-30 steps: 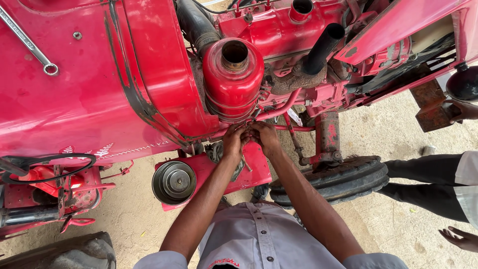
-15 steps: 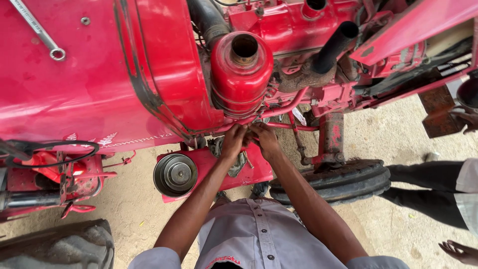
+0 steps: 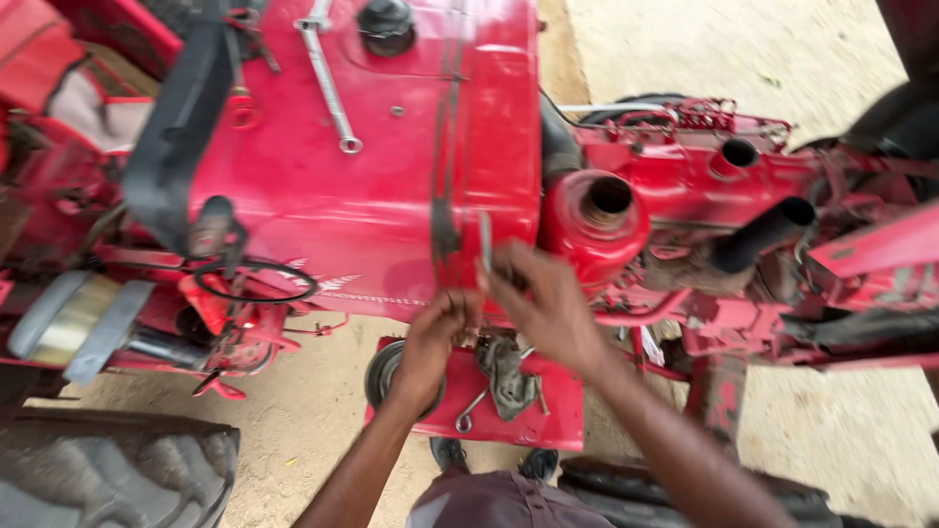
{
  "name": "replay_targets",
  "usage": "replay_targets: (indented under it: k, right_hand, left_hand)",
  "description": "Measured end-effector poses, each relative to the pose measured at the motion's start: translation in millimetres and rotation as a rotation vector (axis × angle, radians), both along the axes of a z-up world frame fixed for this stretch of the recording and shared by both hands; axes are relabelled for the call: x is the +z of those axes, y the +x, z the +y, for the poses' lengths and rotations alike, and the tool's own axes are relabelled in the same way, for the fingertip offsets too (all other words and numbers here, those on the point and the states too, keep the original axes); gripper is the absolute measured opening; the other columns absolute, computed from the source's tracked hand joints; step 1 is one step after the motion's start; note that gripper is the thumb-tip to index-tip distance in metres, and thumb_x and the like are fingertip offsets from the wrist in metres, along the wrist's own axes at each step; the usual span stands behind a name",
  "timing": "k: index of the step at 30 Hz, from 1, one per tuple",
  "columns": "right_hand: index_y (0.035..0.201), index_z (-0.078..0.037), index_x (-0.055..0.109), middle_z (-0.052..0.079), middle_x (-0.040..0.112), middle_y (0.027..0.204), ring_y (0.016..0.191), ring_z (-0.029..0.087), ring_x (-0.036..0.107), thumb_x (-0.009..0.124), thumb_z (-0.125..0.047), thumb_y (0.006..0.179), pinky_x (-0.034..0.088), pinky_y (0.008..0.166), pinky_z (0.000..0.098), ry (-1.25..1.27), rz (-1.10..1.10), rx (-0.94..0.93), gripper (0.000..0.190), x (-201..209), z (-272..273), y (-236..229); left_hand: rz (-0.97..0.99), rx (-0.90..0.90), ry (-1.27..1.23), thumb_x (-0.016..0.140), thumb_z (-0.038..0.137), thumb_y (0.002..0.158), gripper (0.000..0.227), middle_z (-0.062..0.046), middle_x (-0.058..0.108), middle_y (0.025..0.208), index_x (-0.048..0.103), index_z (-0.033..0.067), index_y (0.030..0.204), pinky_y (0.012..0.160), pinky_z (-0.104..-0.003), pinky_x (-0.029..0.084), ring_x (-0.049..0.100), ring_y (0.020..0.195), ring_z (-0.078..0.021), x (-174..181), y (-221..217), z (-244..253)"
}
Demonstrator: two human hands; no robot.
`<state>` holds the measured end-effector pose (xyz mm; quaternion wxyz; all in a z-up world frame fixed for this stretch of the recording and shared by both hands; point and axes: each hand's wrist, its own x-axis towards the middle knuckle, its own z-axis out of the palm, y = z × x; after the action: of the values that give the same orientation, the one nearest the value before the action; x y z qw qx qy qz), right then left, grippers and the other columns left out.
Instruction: Cleaning and reassembling tractor engine components including an air filter housing.
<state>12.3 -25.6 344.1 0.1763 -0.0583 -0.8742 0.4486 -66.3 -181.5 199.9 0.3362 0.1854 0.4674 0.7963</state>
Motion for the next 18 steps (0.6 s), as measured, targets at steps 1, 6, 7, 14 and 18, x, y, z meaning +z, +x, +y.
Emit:
replay_targets:
  k: [1,6,7,14,18]
  right_hand:
    - [0.103,-0.003,0.067,0.008,0.061,0.071,0.065,0.011,0.055,0.070,-0.020,0.097,0.048,0.056,0.0347,0.001,0.006,0.016,0.018,17.1,-0.2,-25.9]
    - [0.092,-0.005,0.073,0.015,0.068,0.073,0.065,0.034,0.066,0.071,-0.032,0.091,0.050,0.062,0.0471,0.410,0.019,0.174,0.026,68.7,-18.3,-161.4]
    - [0.092,-0.005,0.073,0.015,0.068,0.073,0.065,0.034,0.066,0.071,-0.032,0.091,0.050,0.062,0.0471,0.411,0.023,0.177,0.026,66.0,-24.9,-184.1]
    - [0.092,-0.004,0.074,0.024,0.072,0.084,0.079,0.041,0.072,0.069,-0.021,0.084,0.056,0.071,0.0534,0.733,-0.049,0.015,0.019,37.0,-54.4,-304.5]
    - [0.091,-0.001,0.071,0.022,0.072,0.083,0.074,0.045,0.070,0.076,-0.027,0.078,0.054,0.059,0.0598,0.731,0.267,-0.069,0.030,20.8,-53.5,-335.7]
  left_hand:
    - [0.006,0.016,0.001,0.048,0.012,0.102,0.027,-0.003,0.060,0.090,0.066,0.0003,0.119,0.069,-0.026,0.048,0.057,0.078,-0.0110,25.0,-9.6,-2.9]
    - [-0.063,0.423,0.218,0.048,0.003,0.108,0.027,-0.017,0.067,0.122,0.057,-0.0075,0.131,0.100,-0.038,0.052,0.064,0.116,-0.0270,83.1,-59.0,-17.4]
    - [-0.060,0.427,0.219,0.048,0.003,0.108,0.027,-0.017,0.067,0.122,0.057,-0.0075,0.131,0.100,-0.038,0.052,0.064,0.116,-0.0270,86.2,-62.7,-23.8]
    - [-0.172,0.374,0.430,0.047,0.002,0.103,0.039,-0.026,0.056,0.145,0.051,-0.0125,0.139,0.117,-0.037,0.045,0.054,0.142,-0.0307,93.4,-77.9,-56.1]
    - [-0.242,0.370,0.373,0.050,0.008,0.105,0.036,-0.026,0.060,0.141,0.053,-0.0097,0.136,0.112,-0.036,0.053,0.060,0.135,-0.0292,85.7,-85.6,-61.8]
